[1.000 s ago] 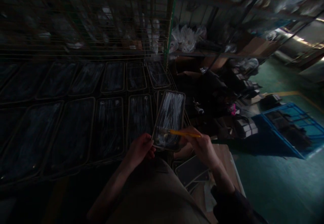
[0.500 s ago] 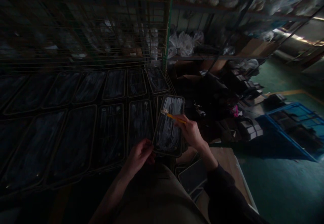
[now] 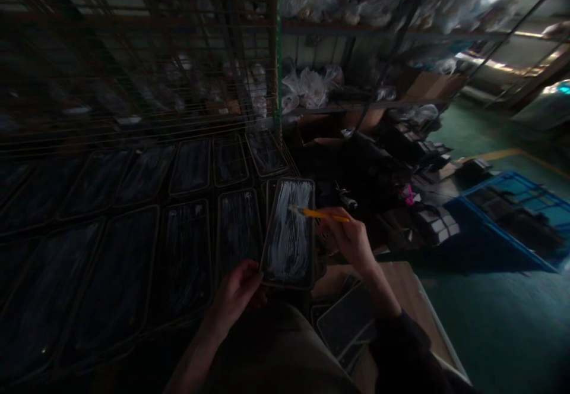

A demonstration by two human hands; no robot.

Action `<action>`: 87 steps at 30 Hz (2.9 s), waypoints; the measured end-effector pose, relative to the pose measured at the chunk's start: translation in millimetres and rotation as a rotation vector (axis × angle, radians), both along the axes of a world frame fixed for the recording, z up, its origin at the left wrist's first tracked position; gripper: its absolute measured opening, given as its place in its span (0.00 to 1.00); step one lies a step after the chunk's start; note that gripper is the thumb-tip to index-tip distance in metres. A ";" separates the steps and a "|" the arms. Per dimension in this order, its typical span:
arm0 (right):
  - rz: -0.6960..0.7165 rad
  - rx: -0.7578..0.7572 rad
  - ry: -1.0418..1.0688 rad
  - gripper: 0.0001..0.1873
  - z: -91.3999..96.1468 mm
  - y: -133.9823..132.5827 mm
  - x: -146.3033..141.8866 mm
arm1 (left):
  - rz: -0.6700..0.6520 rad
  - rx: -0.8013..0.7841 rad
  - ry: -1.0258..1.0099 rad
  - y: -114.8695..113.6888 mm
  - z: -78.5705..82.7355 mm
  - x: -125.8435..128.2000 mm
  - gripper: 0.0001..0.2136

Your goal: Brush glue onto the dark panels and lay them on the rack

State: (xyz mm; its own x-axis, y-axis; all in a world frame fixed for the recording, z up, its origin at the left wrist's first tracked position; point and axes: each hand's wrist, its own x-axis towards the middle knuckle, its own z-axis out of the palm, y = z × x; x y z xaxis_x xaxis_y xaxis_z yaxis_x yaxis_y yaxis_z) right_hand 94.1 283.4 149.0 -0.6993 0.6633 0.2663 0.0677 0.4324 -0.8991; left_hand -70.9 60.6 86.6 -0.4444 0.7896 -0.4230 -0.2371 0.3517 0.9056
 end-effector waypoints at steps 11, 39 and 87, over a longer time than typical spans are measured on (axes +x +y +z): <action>-0.014 0.594 -0.199 0.12 -23.0 48.4 -63.4 | 0.049 0.014 -0.038 0.8 17.3 7.4 0.15; -0.248 0.633 -0.236 0.16 -96.6 -39.5 5.2 | -0.028 0.513 -0.411 43.4 113.9 -45.4 0.12; 0.210 0.498 -0.286 0.25 -9.3 -19.3 25.7 | 0.016 -0.206 0.501 -70.3 10.1 -16.8 0.17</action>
